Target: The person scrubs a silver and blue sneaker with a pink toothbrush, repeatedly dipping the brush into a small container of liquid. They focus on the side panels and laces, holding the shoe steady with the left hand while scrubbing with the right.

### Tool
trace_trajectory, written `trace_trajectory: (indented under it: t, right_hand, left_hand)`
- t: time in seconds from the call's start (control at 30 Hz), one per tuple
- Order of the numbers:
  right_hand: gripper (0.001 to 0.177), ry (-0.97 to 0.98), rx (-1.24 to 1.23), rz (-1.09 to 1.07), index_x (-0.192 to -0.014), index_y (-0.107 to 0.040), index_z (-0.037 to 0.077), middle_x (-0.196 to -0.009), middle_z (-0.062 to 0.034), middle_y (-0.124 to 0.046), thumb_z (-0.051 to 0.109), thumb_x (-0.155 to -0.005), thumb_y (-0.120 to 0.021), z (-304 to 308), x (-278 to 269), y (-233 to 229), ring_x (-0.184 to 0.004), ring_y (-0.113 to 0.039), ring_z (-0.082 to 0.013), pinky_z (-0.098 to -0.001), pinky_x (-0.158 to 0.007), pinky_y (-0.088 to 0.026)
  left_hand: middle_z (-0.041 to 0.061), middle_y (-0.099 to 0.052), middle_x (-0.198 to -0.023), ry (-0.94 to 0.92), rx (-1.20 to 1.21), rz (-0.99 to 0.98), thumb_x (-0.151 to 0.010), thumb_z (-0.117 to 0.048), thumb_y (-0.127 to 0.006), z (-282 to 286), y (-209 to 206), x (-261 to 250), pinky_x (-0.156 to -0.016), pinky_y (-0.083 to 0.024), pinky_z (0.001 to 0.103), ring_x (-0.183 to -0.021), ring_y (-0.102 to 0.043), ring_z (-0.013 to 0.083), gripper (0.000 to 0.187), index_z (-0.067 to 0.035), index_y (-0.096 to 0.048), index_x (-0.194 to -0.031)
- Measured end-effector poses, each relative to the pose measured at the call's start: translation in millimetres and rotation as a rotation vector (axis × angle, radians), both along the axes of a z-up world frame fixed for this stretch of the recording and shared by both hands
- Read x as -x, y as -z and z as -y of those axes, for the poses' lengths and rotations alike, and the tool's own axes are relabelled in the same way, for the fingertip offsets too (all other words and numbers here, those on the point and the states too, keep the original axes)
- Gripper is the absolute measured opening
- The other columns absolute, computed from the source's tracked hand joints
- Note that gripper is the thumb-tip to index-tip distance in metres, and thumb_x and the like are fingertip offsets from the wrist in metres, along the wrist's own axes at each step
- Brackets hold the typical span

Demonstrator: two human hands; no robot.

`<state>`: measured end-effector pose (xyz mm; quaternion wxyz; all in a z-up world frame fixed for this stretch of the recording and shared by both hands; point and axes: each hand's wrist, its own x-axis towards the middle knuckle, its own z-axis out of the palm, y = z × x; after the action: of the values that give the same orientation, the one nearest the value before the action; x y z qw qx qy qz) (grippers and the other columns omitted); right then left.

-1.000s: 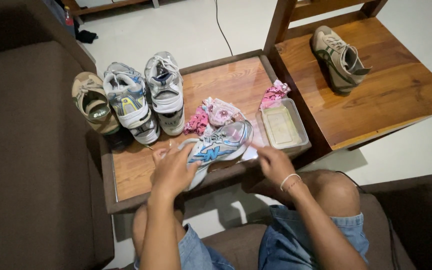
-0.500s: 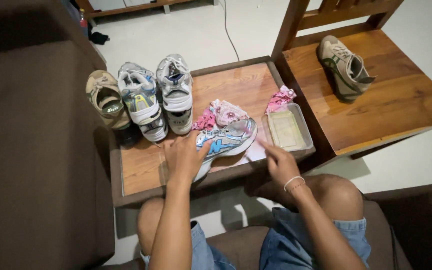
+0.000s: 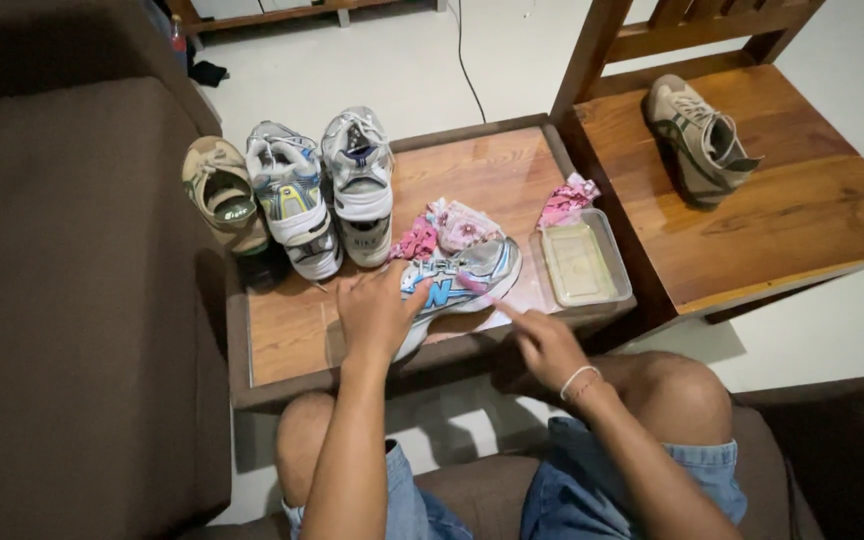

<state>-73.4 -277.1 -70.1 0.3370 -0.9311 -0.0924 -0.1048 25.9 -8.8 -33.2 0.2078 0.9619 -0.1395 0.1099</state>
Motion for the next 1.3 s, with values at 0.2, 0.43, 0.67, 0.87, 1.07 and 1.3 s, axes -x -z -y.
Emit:
trace_trajectory:
  t: [0.2,0.43,0.67,0.87,1.07,1.3]
  right_hand:
    - [0.033,0.258,0.109,0.149,-0.122,-0.072,0.013,-0.092,-0.0182,-0.072,0.004,-0.091,-0.063,30,-17,19,-0.093,-0.07,-0.0351,-0.0481,-0.087,-0.057]
    - [0.035,0.073,0.0,0.054,-0.115,-0.076,0.015,-0.087,-0.0125,-0.075,-0.001,-0.085,-0.064,8,-1,-2,-0.09,-0.072,-0.0341,-0.0474,-0.084,-0.057]
    - [0.054,0.23,-0.122,0.033,-0.136,-0.068,0.025,-0.11,-0.0138,-0.077,-0.003,-0.089,-0.062,4,-5,-18,-0.105,-0.072,-0.0311,-0.0432,-0.094,-0.058]
    - [0.037,0.363,-0.219,0.03,-0.134,-0.066,0.011,-0.107,-0.0218,-0.074,0.01,-0.097,-0.062,24,-38,-12,-0.105,-0.069,-0.0381,-0.0508,-0.093,-0.056]
    - [0.029,0.415,-0.094,-0.201,-0.125,-0.07,0.016,-0.113,-0.0176,-0.074,0.029,-0.104,-0.055,21,-151,5,-0.113,-0.066,-0.0395,-0.0537,-0.096,-0.053]
    - [0.018,0.419,0.166,-0.298,-0.086,-0.077,0.013,-0.1,-0.0257,-0.064,0.025,-0.091,-0.065,29,-253,71,-0.091,-0.063,-0.0496,-0.05,-0.09,-0.051]
  left_hand:
    - [0.01,-0.078,-0.094,-0.014,0.005,-0.049,-0.096,-0.064,-0.054,1,-4,1,-0.096,-0.039,0.046,-0.102,-0.073,0.0294,0.051,-0.021,-0.065,-0.12]
    - [0.018,-0.076,-0.082,0.023,-0.021,-0.12,-0.093,-0.059,-0.061,7,7,6,-0.091,-0.044,0.05,-0.091,-0.075,0.0411,0.049,-0.019,-0.066,-0.121]
    - [0.01,-0.064,-0.057,0.065,-0.147,0.314,-0.091,-0.051,-0.065,19,39,35,-0.079,-0.047,0.041,-0.059,-0.069,0.0288,0.038,-0.016,-0.065,-0.106]
    - [0.009,-0.067,-0.062,0.248,-0.186,0.235,-0.087,-0.046,-0.069,14,45,38,-0.084,-0.046,0.042,-0.064,-0.07,0.0269,0.04,-0.017,-0.063,-0.115]
    - [0.007,-0.069,-0.065,0.335,-0.105,0.29,-0.091,-0.037,-0.069,-7,-15,51,-0.089,-0.046,0.039,-0.068,-0.07,0.0235,0.028,-0.018,-0.066,-0.112]
    - [0.0,-0.058,-0.064,0.329,-0.143,0.352,-0.085,-0.028,-0.085,-35,-44,59,-0.075,-0.043,0.036,-0.065,-0.056,0.0211,0.027,-0.018,-0.067,-0.103]
